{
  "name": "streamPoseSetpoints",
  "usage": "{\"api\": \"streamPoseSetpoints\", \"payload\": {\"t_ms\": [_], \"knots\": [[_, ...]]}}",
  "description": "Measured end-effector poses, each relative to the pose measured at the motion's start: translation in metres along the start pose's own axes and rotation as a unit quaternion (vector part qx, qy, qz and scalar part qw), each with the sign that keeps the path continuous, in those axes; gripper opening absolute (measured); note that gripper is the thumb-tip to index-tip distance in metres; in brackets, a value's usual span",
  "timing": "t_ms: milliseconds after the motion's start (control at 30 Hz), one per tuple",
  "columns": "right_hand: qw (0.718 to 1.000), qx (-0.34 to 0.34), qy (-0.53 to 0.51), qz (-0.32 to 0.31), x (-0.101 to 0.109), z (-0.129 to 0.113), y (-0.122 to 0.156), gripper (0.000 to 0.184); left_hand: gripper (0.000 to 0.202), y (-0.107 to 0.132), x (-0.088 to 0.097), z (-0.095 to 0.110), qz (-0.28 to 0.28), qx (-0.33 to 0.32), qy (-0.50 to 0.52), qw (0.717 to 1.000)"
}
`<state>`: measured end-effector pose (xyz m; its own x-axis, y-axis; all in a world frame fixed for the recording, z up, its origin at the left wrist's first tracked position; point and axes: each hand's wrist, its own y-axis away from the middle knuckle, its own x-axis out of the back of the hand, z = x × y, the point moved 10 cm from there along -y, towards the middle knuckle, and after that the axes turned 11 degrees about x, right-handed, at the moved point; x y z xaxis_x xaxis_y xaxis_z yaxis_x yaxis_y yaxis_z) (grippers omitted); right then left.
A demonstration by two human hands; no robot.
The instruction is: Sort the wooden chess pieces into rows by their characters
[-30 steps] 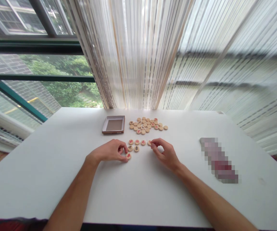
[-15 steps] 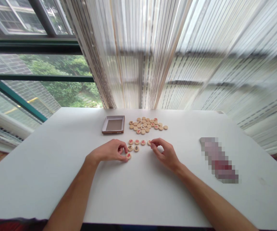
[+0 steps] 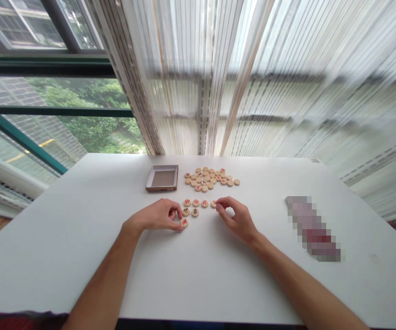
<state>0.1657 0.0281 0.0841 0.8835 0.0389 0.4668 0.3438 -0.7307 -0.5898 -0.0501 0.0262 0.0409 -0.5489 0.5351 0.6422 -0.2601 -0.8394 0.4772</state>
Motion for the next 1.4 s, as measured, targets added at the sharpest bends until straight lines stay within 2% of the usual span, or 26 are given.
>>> {"api": "streamPoseSetpoints", "payload": {"t_ms": [167, 233, 333, 433, 500, 600, 733, 1067, 1267, 1400], "knots": [[1.000, -0.015, 0.013, 0.018, 0.007, 0.009, -0.002, 0.013, 0.047, 0.002, 0.004, 0.002, 0.021, -0.010, 0.002, 1.000], [0.999, -0.025, 0.021, 0.028, 0.011, 0.014, -0.002, 0.013, 0.046, 0.002, 0.008, 0.006, 0.047, -0.024, -0.004, 0.999], [0.998, -0.036, 0.031, 0.040, 0.016, 0.019, -0.003, 0.013, 0.041, 0.003, 0.022, 0.019, 0.148, -0.058, -0.013, 0.987], [0.997, -0.032, 0.040, 0.049, 0.018, 0.022, -0.004, 0.013, 0.034, 0.011, 0.037, 0.036, 0.280, -0.112, -0.013, 0.953], [0.997, -0.031, 0.047, 0.050, 0.018, 0.024, -0.004, 0.015, 0.029, 0.017, 0.035, 0.052, 0.321, -0.171, -0.021, 0.931], [0.997, -0.036, 0.063, 0.040, 0.016, 0.029, -0.004, 0.017, 0.031, 0.014, 0.020, 0.067, 0.307, -0.234, -0.049, 0.921], [0.997, -0.024, 0.077, 0.009, 0.009, 0.031, -0.006, 0.020, 0.039, 0.004, 0.009, 0.068, 0.285, -0.246, -0.066, 0.924], [0.988, 0.046, 0.127, -0.073, -0.009, 0.026, -0.011, 0.036, 0.043, -0.016, 0.007, 0.058, 0.288, -0.218, -0.098, 0.927], [0.977, 0.039, 0.202, -0.056, 0.002, 0.038, -0.016, 0.040, 0.042, -0.018, 0.008, 0.058, 0.291, -0.220, -0.098, 0.926], [0.965, 0.016, 0.252, -0.073, 0.001, 0.047, -0.015, 0.043, 0.041, -0.012, 0.010, 0.062, 0.299, -0.230, -0.087, 0.922]]}}
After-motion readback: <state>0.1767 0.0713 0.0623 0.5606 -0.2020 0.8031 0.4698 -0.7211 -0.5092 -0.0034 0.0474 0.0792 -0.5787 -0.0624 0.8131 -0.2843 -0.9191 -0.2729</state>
